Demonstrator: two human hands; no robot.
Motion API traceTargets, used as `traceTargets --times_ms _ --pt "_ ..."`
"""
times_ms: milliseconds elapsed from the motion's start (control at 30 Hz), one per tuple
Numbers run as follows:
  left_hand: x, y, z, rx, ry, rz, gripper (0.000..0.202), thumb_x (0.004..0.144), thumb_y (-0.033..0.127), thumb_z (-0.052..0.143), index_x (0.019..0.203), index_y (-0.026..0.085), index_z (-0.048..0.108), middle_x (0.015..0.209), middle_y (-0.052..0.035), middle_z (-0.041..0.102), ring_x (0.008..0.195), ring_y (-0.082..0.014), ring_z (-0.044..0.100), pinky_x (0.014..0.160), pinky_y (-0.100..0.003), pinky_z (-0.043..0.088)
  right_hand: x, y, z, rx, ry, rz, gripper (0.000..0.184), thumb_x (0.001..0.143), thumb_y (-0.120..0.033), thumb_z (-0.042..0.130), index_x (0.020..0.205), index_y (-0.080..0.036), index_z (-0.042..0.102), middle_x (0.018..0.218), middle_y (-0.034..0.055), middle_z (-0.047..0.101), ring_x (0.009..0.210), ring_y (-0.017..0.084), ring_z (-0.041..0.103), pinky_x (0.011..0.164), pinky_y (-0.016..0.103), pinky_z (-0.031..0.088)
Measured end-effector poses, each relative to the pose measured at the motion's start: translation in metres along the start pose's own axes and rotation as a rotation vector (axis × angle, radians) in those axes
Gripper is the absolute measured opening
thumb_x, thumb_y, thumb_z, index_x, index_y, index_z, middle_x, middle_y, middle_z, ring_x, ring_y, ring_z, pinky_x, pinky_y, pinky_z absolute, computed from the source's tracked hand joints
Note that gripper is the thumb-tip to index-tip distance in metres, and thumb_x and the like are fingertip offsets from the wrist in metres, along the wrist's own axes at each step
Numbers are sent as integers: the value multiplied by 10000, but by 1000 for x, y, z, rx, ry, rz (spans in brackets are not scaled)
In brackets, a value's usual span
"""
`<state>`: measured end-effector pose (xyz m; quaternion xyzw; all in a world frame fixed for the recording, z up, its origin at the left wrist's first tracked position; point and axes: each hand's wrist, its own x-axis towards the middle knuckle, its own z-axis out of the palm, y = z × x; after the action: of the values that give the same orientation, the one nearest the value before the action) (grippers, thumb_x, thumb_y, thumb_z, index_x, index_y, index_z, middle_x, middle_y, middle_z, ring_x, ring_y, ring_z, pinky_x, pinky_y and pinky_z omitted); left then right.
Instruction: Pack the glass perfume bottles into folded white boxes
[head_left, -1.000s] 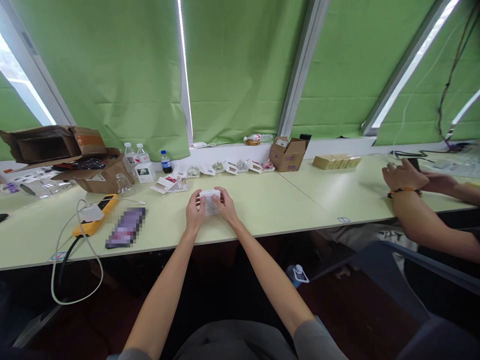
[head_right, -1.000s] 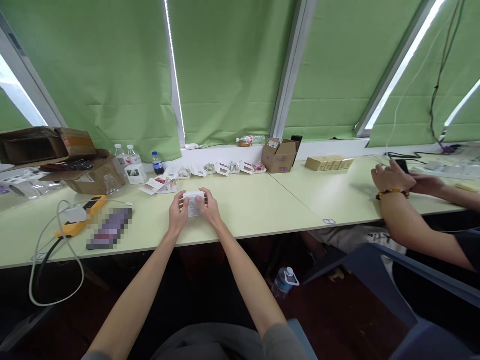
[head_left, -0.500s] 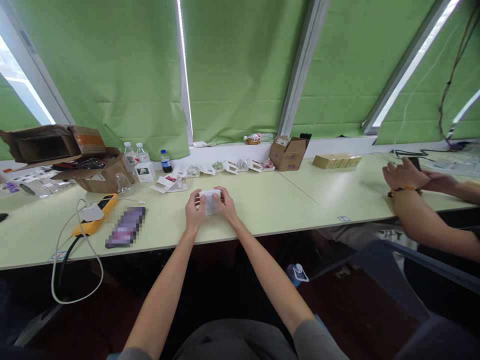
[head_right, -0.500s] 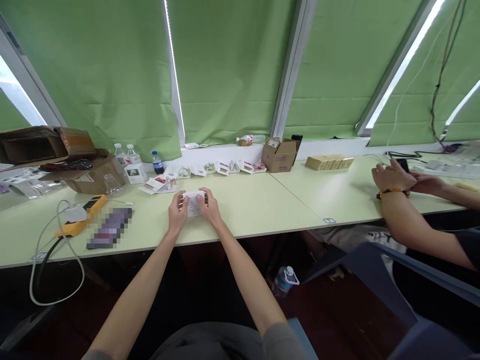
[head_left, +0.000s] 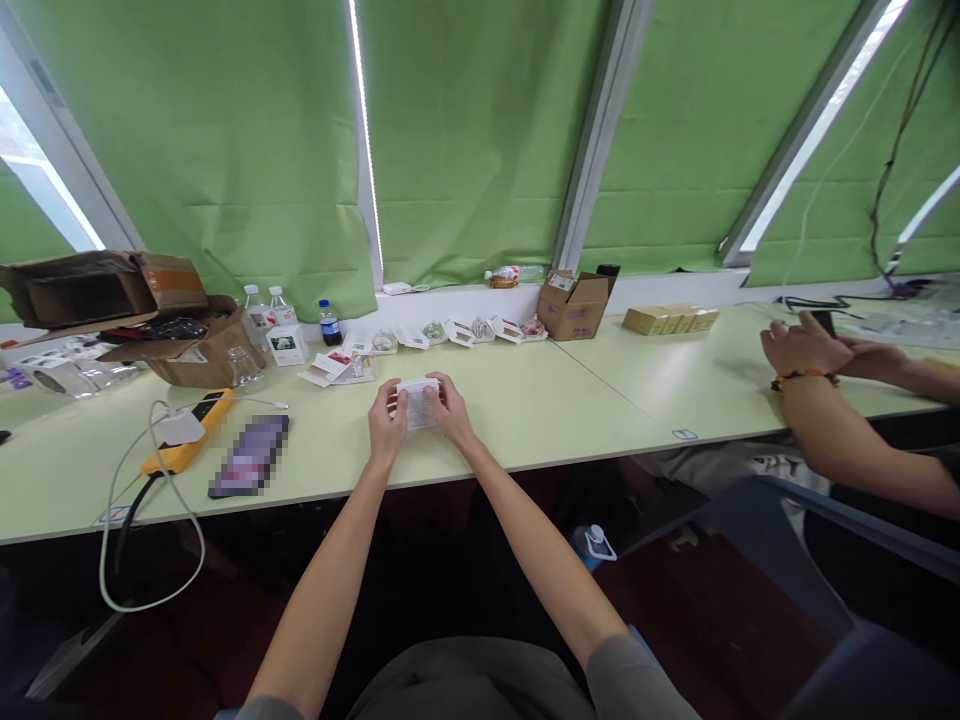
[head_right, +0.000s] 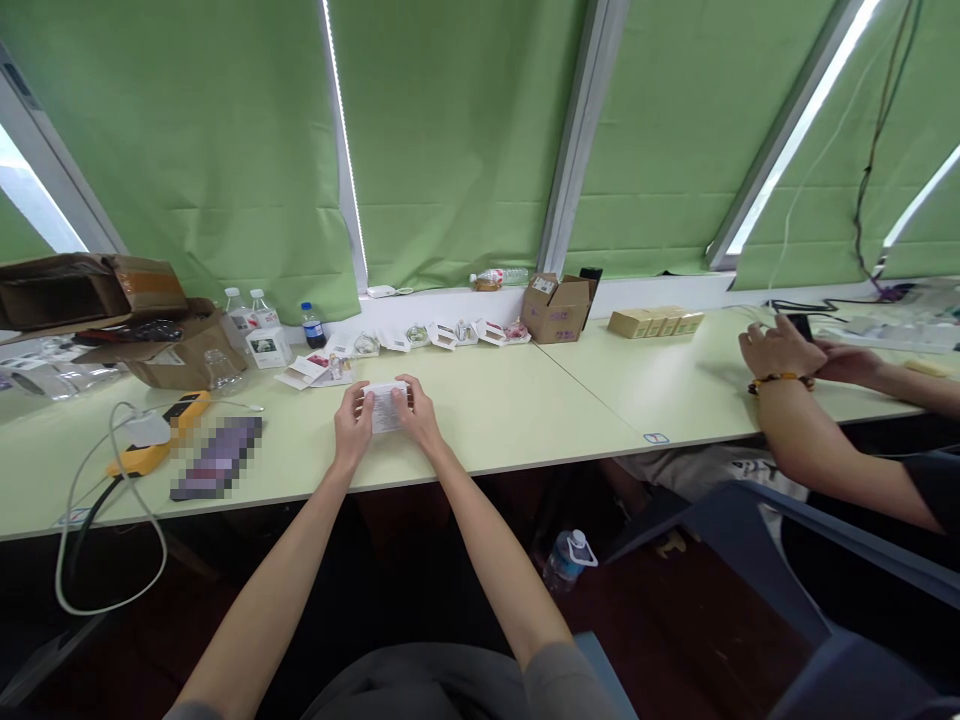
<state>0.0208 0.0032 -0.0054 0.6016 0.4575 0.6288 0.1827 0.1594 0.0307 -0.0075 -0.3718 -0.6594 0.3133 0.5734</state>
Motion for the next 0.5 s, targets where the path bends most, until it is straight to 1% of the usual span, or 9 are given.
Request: traceTargets --times_ms 500 --pt "1 -1 0 -3 1 -17 404 885 486 478 1182 223 553 1071 -83 644 901 -190 631 728 -300 521 0 0 0 24 -3 20 416 879 -508 456 1187 -236 517 924 41 616 736 158 579 649 267 472"
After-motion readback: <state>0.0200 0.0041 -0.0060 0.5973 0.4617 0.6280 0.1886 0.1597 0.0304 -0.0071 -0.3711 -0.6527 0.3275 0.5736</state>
